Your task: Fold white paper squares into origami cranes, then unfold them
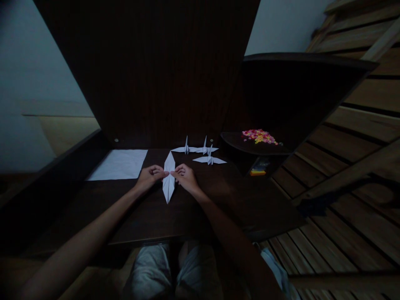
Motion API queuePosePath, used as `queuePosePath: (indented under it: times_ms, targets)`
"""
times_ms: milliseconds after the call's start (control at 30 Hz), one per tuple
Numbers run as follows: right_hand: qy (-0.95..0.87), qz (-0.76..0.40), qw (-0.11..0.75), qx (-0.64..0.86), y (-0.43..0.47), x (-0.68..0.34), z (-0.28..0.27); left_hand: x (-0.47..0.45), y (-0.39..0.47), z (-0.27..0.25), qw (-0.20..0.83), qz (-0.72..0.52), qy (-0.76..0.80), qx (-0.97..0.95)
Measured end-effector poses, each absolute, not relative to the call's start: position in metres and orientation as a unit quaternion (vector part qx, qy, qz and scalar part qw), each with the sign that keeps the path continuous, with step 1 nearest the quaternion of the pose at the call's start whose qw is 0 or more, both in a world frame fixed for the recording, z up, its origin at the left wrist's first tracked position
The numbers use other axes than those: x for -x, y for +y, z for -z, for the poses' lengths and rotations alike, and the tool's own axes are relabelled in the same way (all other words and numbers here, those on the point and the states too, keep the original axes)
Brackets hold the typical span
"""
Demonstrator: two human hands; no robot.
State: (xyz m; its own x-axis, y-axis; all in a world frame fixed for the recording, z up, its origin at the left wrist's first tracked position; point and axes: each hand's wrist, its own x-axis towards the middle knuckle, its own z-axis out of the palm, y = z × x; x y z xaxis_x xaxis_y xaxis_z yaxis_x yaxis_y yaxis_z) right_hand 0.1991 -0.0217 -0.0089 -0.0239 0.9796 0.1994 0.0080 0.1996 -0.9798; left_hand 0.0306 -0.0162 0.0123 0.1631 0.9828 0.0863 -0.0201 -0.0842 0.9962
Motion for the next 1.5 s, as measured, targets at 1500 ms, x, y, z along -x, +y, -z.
queuePosePath:
  times_ms: [1500]
  targets:
    - [-0.530,-0.469,0.590,0.389,-0.026,-0.201,-0.003,-0.030,-0.014,-0.009,0.516,-0.479,0.397,-0.589]
